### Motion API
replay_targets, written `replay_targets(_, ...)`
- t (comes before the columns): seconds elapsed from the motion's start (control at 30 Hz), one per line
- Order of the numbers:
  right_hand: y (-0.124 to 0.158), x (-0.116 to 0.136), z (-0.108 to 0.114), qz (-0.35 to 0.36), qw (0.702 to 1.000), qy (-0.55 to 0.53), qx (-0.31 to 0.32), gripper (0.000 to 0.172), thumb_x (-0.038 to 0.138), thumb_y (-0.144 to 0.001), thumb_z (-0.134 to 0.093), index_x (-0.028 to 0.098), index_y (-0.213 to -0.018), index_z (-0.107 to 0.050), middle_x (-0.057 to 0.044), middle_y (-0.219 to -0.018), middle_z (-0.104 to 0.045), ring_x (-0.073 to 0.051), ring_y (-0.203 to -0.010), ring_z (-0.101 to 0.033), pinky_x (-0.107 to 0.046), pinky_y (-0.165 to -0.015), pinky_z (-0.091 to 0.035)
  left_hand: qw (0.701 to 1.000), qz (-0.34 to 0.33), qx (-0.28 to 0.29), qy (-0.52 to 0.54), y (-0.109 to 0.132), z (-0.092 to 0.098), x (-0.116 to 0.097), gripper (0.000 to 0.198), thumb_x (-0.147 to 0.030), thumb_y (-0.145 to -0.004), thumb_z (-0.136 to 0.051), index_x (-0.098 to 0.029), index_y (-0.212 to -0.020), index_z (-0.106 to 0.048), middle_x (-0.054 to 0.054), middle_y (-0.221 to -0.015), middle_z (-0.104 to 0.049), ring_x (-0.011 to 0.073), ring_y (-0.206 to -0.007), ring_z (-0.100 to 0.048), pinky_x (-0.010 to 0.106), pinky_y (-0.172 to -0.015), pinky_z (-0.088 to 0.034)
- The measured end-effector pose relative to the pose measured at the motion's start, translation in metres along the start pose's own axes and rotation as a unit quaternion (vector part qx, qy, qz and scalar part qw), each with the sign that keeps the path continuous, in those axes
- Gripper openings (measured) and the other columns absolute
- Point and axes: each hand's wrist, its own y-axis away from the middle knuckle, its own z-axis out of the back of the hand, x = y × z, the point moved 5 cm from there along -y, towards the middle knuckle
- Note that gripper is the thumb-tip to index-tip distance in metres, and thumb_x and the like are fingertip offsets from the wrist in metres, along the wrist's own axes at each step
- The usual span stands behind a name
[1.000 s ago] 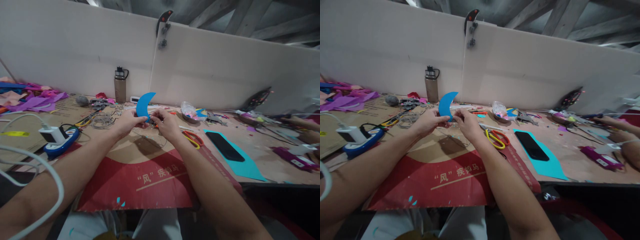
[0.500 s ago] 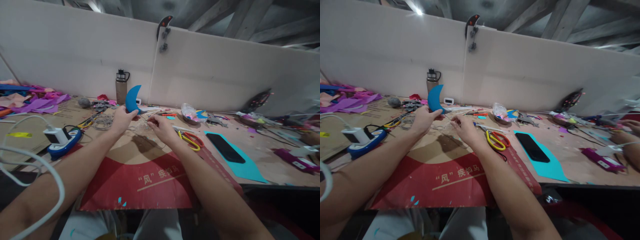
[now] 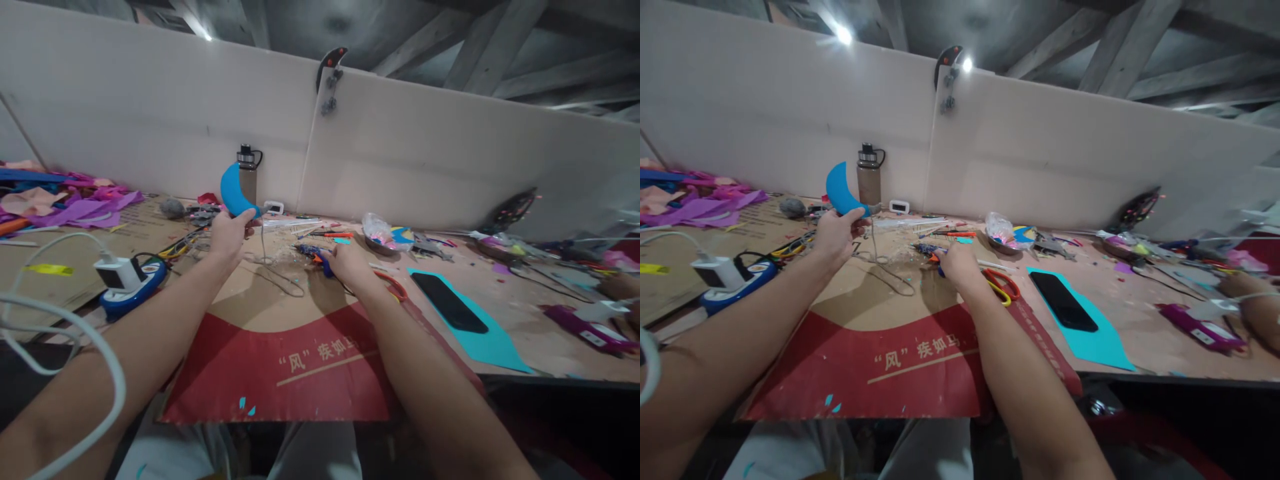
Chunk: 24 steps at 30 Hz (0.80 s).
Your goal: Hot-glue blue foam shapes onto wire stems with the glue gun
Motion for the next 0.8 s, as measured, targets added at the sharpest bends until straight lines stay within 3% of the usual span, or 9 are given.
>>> replay_targets(0.1,-0.005,-0.008,-0.02,-0.005,0.999,-0.024,0.044,0.03,0.041,-0.079,-0.058,0.014,-0.071,-0.065,-0.018,-0.077,-0.067,-0.025,-0.071,-0.061,-0.032,-0.062,-0.038,1.0,0.006,0.014,-0.008,0.003,-0.004,0.002,0.018,-0.024,-0.06,-0.07,-0.017,-0.07,-0.056,0.001,-0.063,-0.061,0.0113,-0.058,-0.061,0.02,-0.047,-0.037)
replay_targets(0.23,-0.008,-0.016,-0.035,-0.044,0.989,-0.126,0.063,0.01,0.027,-0.067,-0.064,0.017,-0.071,-0.064,-0.008,-0.063,-0.063,-0.02,-0.06,-0.057,-0.029,-0.054,-0.036,0.999,0.003,0.041,-0.024,0.009,-0.01,0.005,0.021,-0.026,-0.058,-0.071,-0.015,-0.071,-0.058,0.001,-0.063,-0.062,0.0102,-0.055,-0.059,0.02,-0.046,-0.035)
replay_targets(0.33,-0.01,-0.016,-0.035,-0.055,0.984,-0.155,0.073,0.012,0.028,-0.067,-0.059,0.018,-0.072,-0.063,-0.002,-0.055,-0.057,-0.017,-0.051,-0.052,-0.027,-0.05,-0.035,0.998,0.003,0.046,-0.041,0.012,-0.01,0.007,0.021,-0.027,-0.058,-0.07,-0.013,-0.071,-0.06,0.001,-0.063,-0.062,0.0097,-0.054,-0.057,0.02,-0.047,-0.035)
replay_targets(0.47,-0.011,-0.008,-0.03,-0.054,0.971,-0.227,0.046,0.017,0.028,-0.07,-0.05,0.018,-0.081,-0.06,-0.002,-0.065,-0.059,-0.014,-0.054,-0.051,-0.027,-0.051,-0.038,0.999,0.018,0.037,-0.027,0.011,-0.007,0.012,0.023,-0.026,-0.056,-0.071,-0.013,-0.071,-0.059,0.001,-0.064,-0.061,0.0098,-0.054,-0.056,0.02,-0.046,-0.034)
replay_targets(0.53,-0.009,-0.003,-0.026,-0.057,0.94,-0.336,0.009,0.021,0.024,-0.067,-0.052,0.019,-0.086,-0.056,-0.002,-0.072,-0.06,-0.014,-0.058,-0.052,-0.026,-0.053,-0.041,0.999,0.021,0.03,-0.013,0.008,-0.006,0.015,0.023,-0.025,-0.056,-0.071,-0.013,-0.071,-0.059,0.001,-0.063,-0.061,0.01,-0.054,-0.056,0.02,-0.046,-0.034)
replay_targets(0.63,-0.004,0.007,-0.023,-0.055,0.865,-0.498,-0.012,0.029,0.021,-0.061,-0.054,0.021,-0.09,-0.051,0.0,-0.077,-0.059,-0.013,-0.058,-0.053,-0.027,-0.054,-0.045,1.0,0.02,0.021,-0.005,0.006,-0.004,0.018,0.021,-0.024,-0.055,-0.07,-0.013,-0.07,-0.059,0.002,-0.062,-0.061,0.0103,-0.053,-0.056,0.02,-0.046,-0.034)
replay_targets(0.73,0.004,0.02,-0.013,-0.013,0.825,-0.564,-0.013,0.028,0.021,-0.06,-0.054,0.021,-0.088,-0.051,0.0,-0.077,-0.059,-0.012,-0.056,-0.052,-0.027,-0.052,-0.045,1.0,0.027,0.015,-0.004,0.005,-0.004,0.02,0.021,-0.023,-0.056,-0.071,-0.012,-0.07,-0.059,0.003,-0.062,-0.062,0.0108,-0.054,-0.057,0.021,-0.046,-0.036)
replay_targets(0.8,0.01,0.031,-0.004,0.036,0.806,-0.59,-0.004,0.03,0.02,-0.061,-0.053,0.02,-0.091,-0.054,-0.002,-0.089,-0.062,-0.011,-0.061,-0.053,-0.025,-0.051,-0.044,0.999,0.034,0.01,-0.004,0.005,-0.004,0.021,0.02,-0.022,-0.056,-0.071,-0.012,-0.07,-0.06,0.003,-0.063,-0.062,0.011,-0.054,-0.058,0.021,-0.047,-0.038)
